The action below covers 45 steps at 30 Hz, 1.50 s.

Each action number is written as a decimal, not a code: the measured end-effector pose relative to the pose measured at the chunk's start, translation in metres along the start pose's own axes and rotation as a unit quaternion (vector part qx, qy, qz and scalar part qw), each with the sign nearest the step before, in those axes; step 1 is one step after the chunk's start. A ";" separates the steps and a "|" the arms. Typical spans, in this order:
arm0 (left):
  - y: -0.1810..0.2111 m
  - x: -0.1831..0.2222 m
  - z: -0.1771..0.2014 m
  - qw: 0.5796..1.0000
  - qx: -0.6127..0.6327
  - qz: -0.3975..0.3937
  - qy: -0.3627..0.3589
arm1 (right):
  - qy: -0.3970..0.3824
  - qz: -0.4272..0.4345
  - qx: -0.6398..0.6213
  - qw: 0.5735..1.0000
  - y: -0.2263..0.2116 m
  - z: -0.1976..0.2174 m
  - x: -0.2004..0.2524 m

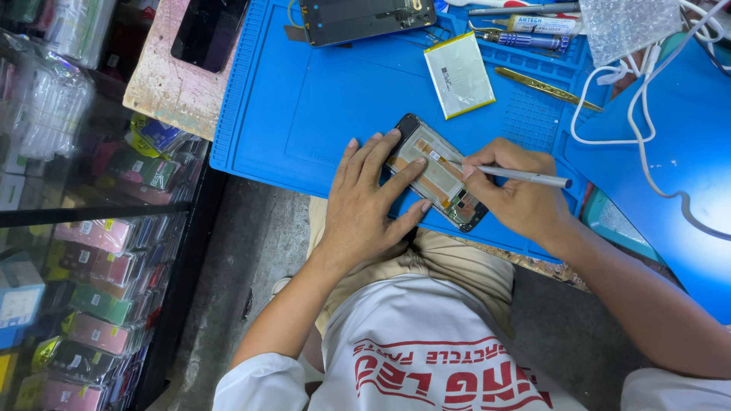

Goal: The person separates the back panel of a blue smartphone by hand, removes the battery, and uses a pen to mark the internal frame.

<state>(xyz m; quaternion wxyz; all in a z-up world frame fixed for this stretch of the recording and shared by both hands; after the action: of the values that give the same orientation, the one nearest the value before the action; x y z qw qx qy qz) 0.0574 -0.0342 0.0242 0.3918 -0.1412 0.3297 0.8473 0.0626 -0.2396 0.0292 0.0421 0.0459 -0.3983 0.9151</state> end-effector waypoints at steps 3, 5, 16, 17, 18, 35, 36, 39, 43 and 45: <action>0.000 0.000 -0.001 1.000 0.001 0.002 -0.002 | 0.002 0.058 0.024 0.998 -0.009 0.002 0.002; 0.000 0.000 0.000 1.000 0.000 0.002 -0.002 | 0.000 0.050 0.039 0.998 -0.009 0.003 -0.001; 0.000 0.001 0.000 1.000 -0.001 -0.003 0.003 | -0.016 0.015 0.060 0.998 -0.006 0.006 -0.002; 0.000 0.000 0.000 1.000 0.000 -0.004 0.003 | -0.013 0.025 0.071 0.997 -0.007 0.006 -0.001; 0.000 0.001 0.000 1.000 0.001 -0.002 0.002 | -0.011 0.035 0.083 0.996 -0.008 0.006 -0.001; 0.000 0.001 0.001 1.000 0.000 -0.003 0.006 | -0.025 -0.077 0.077 0.994 0.003 0.011 0.008; 0.000 0.000 0.001 1.000 0.000 -0.002 0.003 | -0.016 -0.045 0.073 0.996 -0.001 0.013 0.008; 0.001 -0.001 0.001 1.000 -0.001 -0.002 -0.001 | -0.030 -0.022 0.063 0.997 -0.004 0.016 0.005; 0.002 -0.001 0.002 1.000 0.000 -0.002 -0.001 | -0.045 -0.050 0.061 0.996 -0.004 0.018 0.001; 0.002 -0.001 0.002 1.000 -0.002 -0.003 0.000 | -0.063 -0.055 0.081 0.993 -0.007 0.018 0.000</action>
<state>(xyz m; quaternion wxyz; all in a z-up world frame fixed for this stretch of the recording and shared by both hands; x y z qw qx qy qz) 0.0568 -0.0342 0.0270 0.3943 -0.1429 0.3278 0.8466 0.0643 -0.2475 0.0464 0.0630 0.1280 -0.3215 0.9361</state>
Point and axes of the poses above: each hand's wrist, its own x-axis away from the middle knuckle, its own z-axis out of the back of the hand, y = z × x, the point moved 7 cm from there along -x, towards the middle knuckle, and after that the axes turned 14 degrees about -z, right-handed, at the moved point
